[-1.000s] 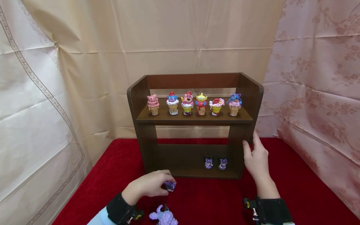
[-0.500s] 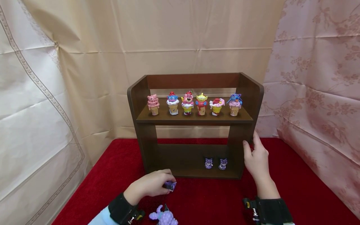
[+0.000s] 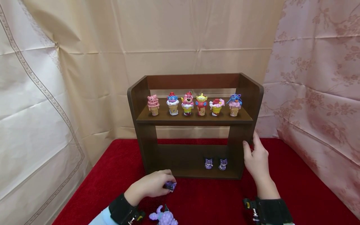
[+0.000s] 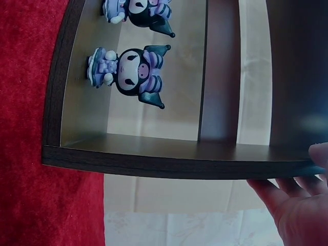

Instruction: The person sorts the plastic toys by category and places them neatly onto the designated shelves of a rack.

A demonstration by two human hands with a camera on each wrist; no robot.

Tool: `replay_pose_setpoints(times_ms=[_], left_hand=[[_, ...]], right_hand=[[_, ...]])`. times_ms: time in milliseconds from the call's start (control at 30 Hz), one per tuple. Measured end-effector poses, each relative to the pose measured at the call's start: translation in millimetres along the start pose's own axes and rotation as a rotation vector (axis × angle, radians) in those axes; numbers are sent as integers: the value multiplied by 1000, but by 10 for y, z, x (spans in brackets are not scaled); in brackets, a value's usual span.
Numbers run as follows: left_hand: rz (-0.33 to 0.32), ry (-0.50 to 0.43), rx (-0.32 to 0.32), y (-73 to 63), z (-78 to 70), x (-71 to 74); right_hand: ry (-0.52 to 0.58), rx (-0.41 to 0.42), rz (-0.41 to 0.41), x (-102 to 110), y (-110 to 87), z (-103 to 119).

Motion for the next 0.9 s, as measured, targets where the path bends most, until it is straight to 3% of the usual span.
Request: replay_pose_setpoints(times_ms=[467, 900], left_hand=[[-15, -41, -22, -34, 27, 63], [-104, -42, -50, -158, -44, 303]], right_hand=[[-21, -2, -7, -2, -2, 13], [-30, -5, 6, -3, 1, -3]])
Point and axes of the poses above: each hand's wrist, its own y-axis towards the middle knuckle, its own x-axis out of the back of the hand, z = x × y, the point moved 1 cm from there along y, towards the middle knuckle, and after that the axes turned 3 degrees about y, right-handed, at the moved point
